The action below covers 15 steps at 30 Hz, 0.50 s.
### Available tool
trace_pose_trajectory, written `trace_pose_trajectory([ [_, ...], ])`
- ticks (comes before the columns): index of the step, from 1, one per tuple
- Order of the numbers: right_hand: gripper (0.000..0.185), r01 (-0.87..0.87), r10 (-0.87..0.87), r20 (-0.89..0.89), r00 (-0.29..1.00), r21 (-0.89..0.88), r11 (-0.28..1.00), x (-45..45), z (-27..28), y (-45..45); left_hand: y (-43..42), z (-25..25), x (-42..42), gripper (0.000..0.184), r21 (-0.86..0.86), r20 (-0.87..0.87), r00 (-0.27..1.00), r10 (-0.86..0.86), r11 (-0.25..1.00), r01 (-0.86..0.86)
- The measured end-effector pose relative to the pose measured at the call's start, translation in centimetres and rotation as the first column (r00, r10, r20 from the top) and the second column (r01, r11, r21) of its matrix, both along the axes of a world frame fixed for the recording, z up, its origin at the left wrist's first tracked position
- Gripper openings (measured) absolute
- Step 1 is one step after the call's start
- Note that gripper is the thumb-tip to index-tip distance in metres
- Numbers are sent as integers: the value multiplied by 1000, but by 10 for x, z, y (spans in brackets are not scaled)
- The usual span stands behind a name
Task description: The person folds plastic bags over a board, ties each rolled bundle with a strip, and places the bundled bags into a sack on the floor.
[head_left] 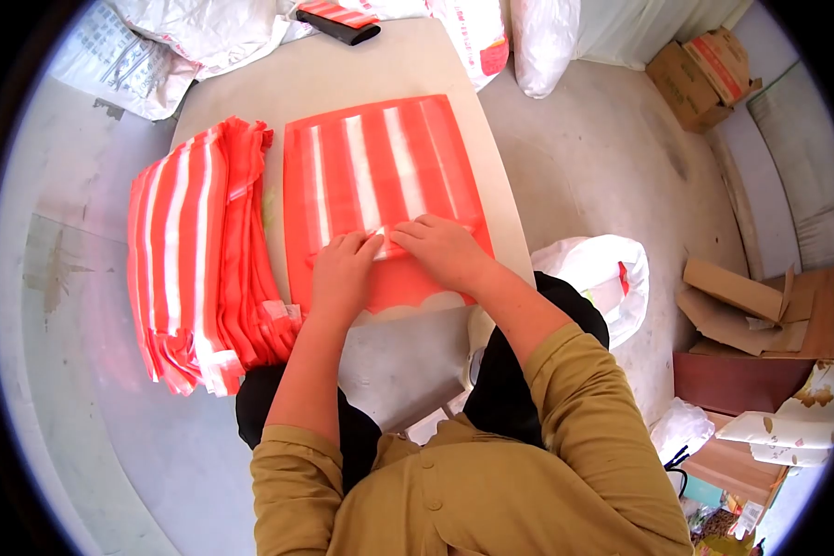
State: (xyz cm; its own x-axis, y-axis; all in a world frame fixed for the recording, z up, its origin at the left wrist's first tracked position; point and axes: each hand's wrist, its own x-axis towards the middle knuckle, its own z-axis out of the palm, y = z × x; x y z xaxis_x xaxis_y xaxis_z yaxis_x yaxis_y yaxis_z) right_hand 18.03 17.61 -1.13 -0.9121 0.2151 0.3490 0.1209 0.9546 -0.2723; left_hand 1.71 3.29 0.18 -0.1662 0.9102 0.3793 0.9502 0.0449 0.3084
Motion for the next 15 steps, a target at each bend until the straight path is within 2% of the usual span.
trace_pose_trajectory([
  [6, 34, 53, -43, 95, 995, -113, 992, 1, 7, -6, -6, 2, -7, 37, -19, 22, 1000, -6, 1000, 6],
  [9, 35, 47, -14, 207, 978, -159, 986, 5, 16, -10, -16, 12, -4, 37, -85, 78, 997, -6, 996, 13],
  [12, 33, 32, 20, 258, 966, -197, 980, 14, 26, -16, -27, 31, 2, 37, -327, 93, 996, 0, 945, 31],
  [15, 31, 124, 68, 504, 861, -338, 933, 22, 53, -26, -39, 38, 6, 36, -458, 173, 985, -22, 883, 100],
])
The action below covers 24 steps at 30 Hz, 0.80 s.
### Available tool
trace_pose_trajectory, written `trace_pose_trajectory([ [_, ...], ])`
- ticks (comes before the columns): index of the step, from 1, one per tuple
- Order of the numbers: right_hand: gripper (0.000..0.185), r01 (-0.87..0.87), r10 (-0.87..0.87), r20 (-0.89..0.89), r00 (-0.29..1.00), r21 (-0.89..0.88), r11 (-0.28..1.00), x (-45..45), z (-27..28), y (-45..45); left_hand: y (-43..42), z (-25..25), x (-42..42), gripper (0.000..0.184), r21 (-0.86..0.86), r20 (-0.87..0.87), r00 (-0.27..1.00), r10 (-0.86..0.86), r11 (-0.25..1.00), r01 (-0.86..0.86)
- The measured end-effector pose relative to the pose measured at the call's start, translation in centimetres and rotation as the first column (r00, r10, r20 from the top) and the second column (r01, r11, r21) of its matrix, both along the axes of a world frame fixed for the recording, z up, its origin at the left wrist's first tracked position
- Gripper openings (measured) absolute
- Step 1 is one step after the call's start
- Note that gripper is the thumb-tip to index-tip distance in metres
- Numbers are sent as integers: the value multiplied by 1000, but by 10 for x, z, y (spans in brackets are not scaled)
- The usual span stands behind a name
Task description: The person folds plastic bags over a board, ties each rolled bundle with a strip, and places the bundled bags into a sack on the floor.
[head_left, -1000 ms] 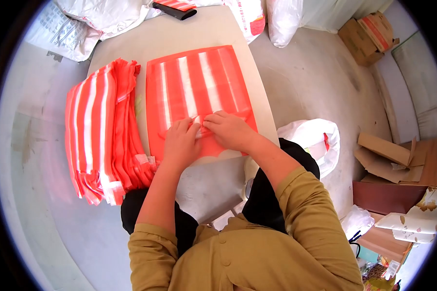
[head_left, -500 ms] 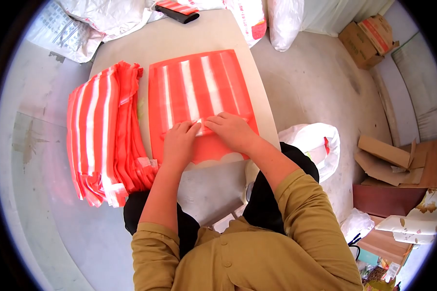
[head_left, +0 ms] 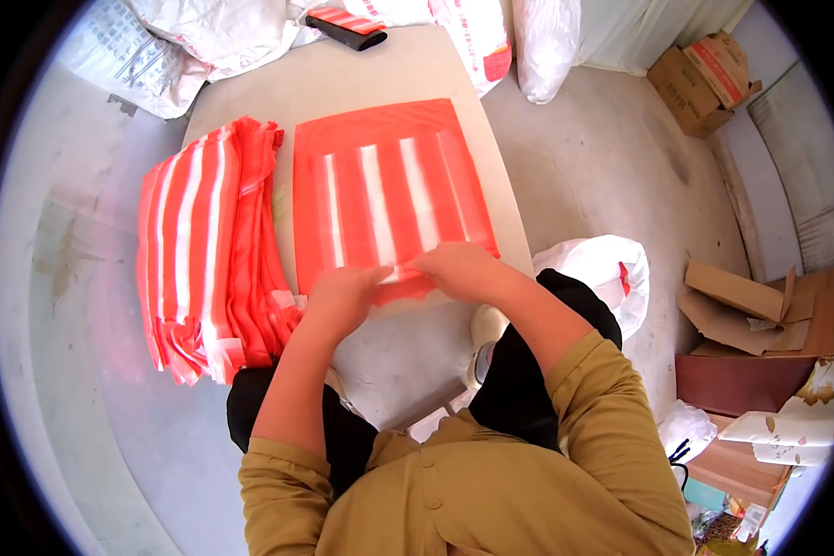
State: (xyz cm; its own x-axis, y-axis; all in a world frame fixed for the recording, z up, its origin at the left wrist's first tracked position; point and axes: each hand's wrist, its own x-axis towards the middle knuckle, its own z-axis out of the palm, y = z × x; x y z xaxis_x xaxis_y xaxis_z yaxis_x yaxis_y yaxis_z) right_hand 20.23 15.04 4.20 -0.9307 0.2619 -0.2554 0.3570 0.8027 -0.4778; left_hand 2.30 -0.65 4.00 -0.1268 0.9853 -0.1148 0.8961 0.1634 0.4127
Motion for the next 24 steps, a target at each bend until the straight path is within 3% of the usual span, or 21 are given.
trace_pose_trajectory([
  [3, 32, -5, 8, 12, 1000, -198, 980, 13, -5, 1, -16, -2, -1, 36, 73, 229, 973, -21, 997, 4],
  [6, 30, -29, 4, -79, 997, -319, 947, 18, -13, 11, -27, -10, -6, 32, 129, 485, 868, 107, 973, -192],
  [9, 30, 92, -71, 75, 995, -324, 942, 9, -5, 23, -28, -21, -27, 22, -13, 407, 872, 272, 956, -292],
  [12, 36, 58, -14, 159, 987, -271, 961, -5, 5, 33, -26, -31, -34, 17, -44, 529, 781, 330, 931, -363],
  [15, 38, 187, -108, 248, 963, -318, 929, -16, 23, 32, -22, -32, -33, 20, -37, 590, 723, 360, 907, -421],
  [18, 37, 132, -88, 187, 978, -235, 963, -26, -4, 42, -16, -36, -31, 25, -34, 487, 770, 413, 890, -456],
  [24, 34, 193, -163, 183, 969, -160, 968, -31, -12, 45, -7, -40, -29, 27, 16, 382, 819, 428, 883, -469],
])
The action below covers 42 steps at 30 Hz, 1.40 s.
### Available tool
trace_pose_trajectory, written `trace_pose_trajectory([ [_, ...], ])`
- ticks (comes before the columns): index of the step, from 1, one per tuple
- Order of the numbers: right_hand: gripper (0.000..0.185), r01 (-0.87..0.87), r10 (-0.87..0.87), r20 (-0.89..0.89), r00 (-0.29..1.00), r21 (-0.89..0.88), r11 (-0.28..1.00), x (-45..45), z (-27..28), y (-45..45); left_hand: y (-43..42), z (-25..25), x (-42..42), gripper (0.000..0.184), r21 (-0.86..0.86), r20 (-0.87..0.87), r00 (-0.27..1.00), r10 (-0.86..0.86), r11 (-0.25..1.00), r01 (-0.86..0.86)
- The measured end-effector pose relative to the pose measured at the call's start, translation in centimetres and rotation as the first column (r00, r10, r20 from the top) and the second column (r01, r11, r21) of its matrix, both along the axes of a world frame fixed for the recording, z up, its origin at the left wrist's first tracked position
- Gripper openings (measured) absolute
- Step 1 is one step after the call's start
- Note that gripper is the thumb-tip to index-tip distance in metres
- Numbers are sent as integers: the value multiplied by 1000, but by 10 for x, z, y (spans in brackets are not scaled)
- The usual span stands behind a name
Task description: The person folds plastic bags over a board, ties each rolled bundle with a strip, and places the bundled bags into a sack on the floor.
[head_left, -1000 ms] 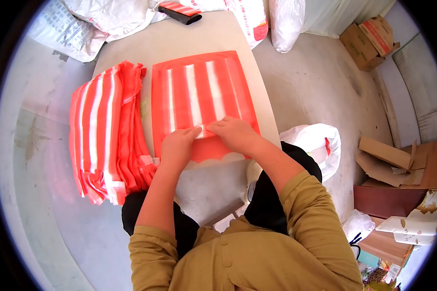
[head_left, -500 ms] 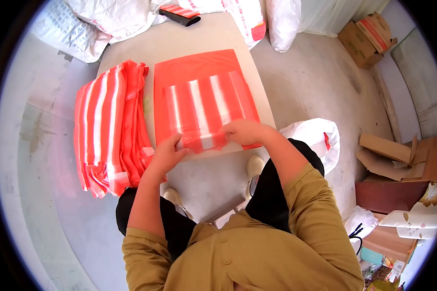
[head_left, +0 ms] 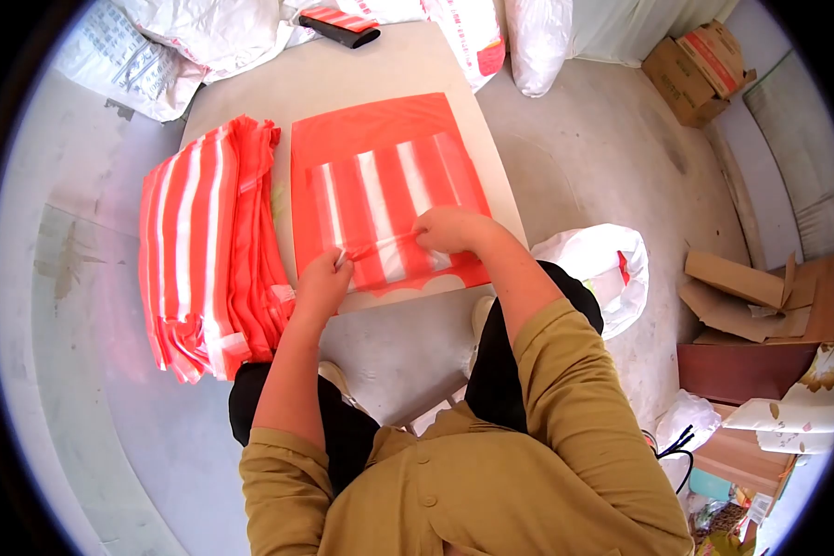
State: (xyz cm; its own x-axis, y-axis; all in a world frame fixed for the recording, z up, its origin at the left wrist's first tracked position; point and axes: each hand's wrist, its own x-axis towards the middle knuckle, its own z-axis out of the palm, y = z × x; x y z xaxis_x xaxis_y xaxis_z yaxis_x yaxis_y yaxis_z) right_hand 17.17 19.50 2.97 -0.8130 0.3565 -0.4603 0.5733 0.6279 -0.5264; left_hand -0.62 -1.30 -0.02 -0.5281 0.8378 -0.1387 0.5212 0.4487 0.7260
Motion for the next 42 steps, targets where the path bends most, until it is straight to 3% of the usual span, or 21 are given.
trace_pose_trajectory([
  [3, 35, 31, -32, 14, 999, 43, 999, 0, 1, 2, 3, 0, 0, 26, -34, -10, 1000, 10, 999, -10],
  [6, 38, 206, -204, 37, 978, -92, 974, 14, 47, -11, 4, -5, -3, 26, -30, -1, 1000, 5, 1000, -5],
  [12, 47, 307, -340, -136, 931, -217, 927, 46, 1, 18, 5, -9, -6, 26, 6, 79, 997, 25, 1000, -25],
  [15, 36, 336, -393, -276, 877, -231, 913, 63, -30, 31, 7, -3, -3, 25, -10, 58, 997, 44, 999, -44],
  [18, 23, 322, -376, -214, 901, -250, 913, 71, -34, 39, 9, 13, 5, 22, -42, -14, 998, 53, 998, -54],
  [21, 19, 284, -328, -252, 911, -194, 939, 73, -35, 35, 10, 8, 4, 19, 148, -355, 934, -46, 983, 105],
  [27, 25, 277, -293, -309, 905, -93, 956, 69, -31, 29, 12, -2, -4, 21, 107, -152, 988, 11, 994, 6],
  [33, 25, 374, -371, -253, 893, -38, 926, 62, -29, 23, 19, -5, -8, 34, -5, -118, 989, 93, 996, -94],
  [42, 32, 445, -429, -268, 863, -1, 896, 59, -31, 20, 22, -3, -8, 39, -4, -184, 974, 136, 990, -139],
])
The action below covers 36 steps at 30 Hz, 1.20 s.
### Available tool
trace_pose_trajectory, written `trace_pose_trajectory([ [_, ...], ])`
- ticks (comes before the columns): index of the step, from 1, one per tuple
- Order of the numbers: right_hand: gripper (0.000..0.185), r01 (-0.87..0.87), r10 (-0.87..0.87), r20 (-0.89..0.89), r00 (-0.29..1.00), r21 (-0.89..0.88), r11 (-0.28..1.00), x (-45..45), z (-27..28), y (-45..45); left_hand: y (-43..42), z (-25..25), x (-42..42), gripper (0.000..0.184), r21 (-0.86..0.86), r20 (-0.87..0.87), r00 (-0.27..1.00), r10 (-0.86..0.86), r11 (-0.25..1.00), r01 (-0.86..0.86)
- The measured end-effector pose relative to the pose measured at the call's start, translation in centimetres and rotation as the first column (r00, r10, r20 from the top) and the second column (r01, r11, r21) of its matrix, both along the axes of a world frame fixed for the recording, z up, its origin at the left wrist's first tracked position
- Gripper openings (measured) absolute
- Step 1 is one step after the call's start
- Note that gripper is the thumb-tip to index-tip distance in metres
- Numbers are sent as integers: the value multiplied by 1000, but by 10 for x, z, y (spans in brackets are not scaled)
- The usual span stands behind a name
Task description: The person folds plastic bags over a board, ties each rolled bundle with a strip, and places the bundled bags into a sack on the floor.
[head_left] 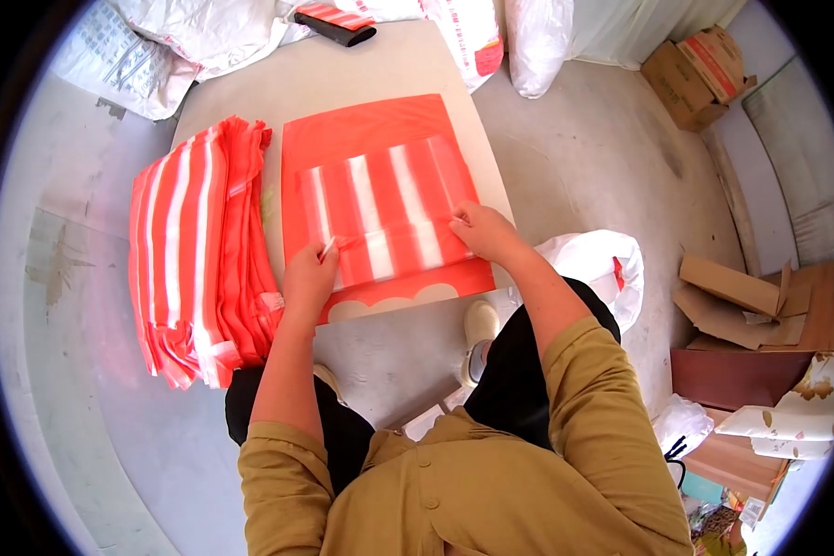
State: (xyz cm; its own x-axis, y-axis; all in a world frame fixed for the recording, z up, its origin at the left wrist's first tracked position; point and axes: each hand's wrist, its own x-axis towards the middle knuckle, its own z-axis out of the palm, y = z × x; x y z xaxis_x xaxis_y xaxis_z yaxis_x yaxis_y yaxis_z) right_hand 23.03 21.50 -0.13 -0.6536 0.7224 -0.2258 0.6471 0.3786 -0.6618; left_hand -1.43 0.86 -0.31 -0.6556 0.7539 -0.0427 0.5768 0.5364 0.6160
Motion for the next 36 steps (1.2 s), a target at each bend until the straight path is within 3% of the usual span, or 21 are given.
trace_pose_trajectory([
  [6, 32, 70, -72, -35, 997, -67, 995, 0, 6, -5, 1, 1, 0, 39, -50, -9, 1000, 6, 999, -6],
  [9, 27, 58, -58, -4, 998, 153, 987, 1, 3, -9, 0, 8, 9, 33, -28, -68, 997, 34, 999, -36],
  [12, 21, 3, 2, -18, 1000, 289, 957, 0, 4, -12, 3, 14, 16, 25, -118, -165, 985, 47, 991, -67],
  [15, 18, -123, 129, -2, 992, 274, 954, 4, 0, -8, -2, 2, 11, 19, -128, -302, 948, -103, 989, 67],
  [21, 27, -204, 208, -35, 978, 97, 974, 19, 13, -5, -23, 16, 9, 37, -48, -184, 939, -289, 957, 285],
  [27, 48, -373, 382, 27, 924, 289, 882, 36, 25, -14, -42, 29, 10, 51, -87, -269, 881, -389, 921, 380],
  [36, 51, -344, 318, 133, 939, 396, 851, 37, 20, -21, -37, 21, 12, 56, -112, -303, 881, -364, 931, 347],
])
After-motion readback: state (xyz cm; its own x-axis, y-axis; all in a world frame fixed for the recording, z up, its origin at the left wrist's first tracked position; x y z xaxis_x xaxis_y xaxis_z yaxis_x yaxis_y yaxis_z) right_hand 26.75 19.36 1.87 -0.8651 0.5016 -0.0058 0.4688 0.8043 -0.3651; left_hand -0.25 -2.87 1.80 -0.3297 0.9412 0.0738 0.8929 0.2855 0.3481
